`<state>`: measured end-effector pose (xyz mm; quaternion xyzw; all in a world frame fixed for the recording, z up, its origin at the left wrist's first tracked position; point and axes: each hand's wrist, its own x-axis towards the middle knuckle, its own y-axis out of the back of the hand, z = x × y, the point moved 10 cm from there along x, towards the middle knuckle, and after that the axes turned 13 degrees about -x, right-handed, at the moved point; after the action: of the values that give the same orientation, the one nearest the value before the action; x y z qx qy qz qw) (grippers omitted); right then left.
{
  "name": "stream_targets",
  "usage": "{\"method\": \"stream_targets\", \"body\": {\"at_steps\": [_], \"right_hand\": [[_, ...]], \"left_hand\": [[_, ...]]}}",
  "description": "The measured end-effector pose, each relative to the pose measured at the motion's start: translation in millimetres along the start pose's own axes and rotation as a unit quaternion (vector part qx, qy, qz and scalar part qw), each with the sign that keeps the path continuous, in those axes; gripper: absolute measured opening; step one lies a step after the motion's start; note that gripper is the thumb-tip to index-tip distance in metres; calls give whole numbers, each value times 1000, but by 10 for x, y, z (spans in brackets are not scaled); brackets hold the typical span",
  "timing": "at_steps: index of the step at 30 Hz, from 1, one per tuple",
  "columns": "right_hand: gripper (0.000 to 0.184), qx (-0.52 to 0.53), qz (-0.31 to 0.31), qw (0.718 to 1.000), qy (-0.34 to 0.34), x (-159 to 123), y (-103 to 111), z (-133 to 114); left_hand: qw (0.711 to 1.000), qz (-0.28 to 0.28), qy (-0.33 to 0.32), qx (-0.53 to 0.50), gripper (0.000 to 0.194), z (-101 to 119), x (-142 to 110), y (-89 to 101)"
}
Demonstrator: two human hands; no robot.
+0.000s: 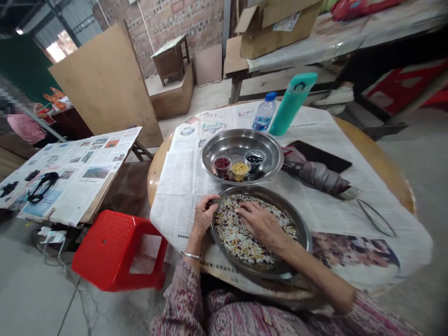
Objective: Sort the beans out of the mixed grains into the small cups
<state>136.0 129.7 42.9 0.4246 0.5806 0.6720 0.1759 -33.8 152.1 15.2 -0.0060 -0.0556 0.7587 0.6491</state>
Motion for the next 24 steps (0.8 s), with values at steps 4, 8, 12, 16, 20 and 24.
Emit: {"method": "stream_targets", "body": {"at_steps": [4, 8, 12, 16, 20, 24], "right_hand": [[19, -7, -5, 1000, -23, -231, 75, 194], [20, 50, -15, 998, 19, -342, 185, -36], [19, 103, 17, 994, 6, -125, 384, -78], [17, 157, 81, 981, -79, 302, 634, 281], [19, 149, 83, 979, -116, 823, 713, 566], [24, 59, 8, 989, -138, 1321, 547, 703]], "left_hand": [[1000, -8, -6, -8, 28, -16, 0, -10], [1000, -12, -13, -9, 28, -23, 1, -19], [1000, -18, -14, -12, 27, -17, 2, -33], [1000, -21, -2, -16, 28, -33, -5, -44], [999, -22, 6, -26, 29, -60, -7, -47], [999, -23, 7, -37, 28, -94, -4, -48]]}}
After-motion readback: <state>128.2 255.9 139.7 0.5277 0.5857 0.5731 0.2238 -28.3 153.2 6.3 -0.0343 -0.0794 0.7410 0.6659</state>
